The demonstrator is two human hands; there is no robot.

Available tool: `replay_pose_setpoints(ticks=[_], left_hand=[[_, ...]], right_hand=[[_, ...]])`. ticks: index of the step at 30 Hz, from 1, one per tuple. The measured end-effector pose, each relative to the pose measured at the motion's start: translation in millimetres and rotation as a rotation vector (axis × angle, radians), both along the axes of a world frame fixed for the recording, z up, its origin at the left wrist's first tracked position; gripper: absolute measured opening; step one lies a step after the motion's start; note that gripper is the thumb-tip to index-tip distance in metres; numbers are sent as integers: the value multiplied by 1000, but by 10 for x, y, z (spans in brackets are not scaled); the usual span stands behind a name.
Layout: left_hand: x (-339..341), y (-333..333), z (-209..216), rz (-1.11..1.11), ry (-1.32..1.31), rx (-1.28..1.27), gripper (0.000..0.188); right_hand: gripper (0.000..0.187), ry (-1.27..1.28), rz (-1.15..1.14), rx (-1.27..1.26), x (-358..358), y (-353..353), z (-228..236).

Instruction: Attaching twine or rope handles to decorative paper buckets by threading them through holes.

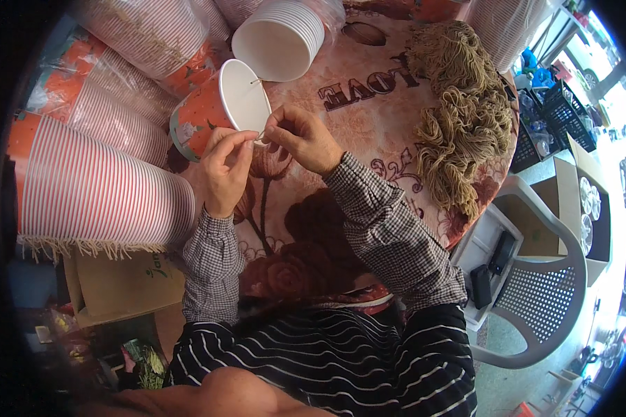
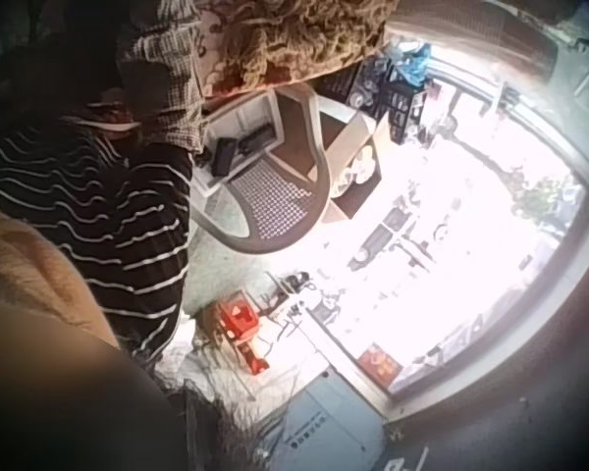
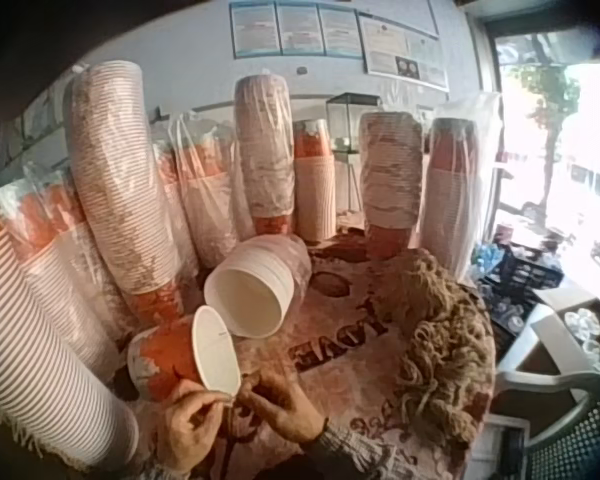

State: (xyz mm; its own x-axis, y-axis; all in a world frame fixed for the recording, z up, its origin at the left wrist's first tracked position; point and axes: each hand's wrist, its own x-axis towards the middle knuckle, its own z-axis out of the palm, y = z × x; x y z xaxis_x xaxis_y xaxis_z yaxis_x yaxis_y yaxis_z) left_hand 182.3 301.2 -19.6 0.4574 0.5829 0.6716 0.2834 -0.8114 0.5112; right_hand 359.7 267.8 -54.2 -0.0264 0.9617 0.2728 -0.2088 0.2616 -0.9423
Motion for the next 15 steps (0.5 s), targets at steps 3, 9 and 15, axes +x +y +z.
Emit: replay_pose_setpoints(ticks=[3, 9, 15], left_hand=[[-12, 1, -8, 26, -23, 22, 10], [3, 13, -59, 107, -74, 93, 8], [-5, 14, -68, 135, -102, 79, 7]], right_hand=[[14, -10, -4, -7, -10, -5, 12], [11, -55, 11, -7, 3, -2, -5], [12, -116, -21, -1, -18, -11, -6]])
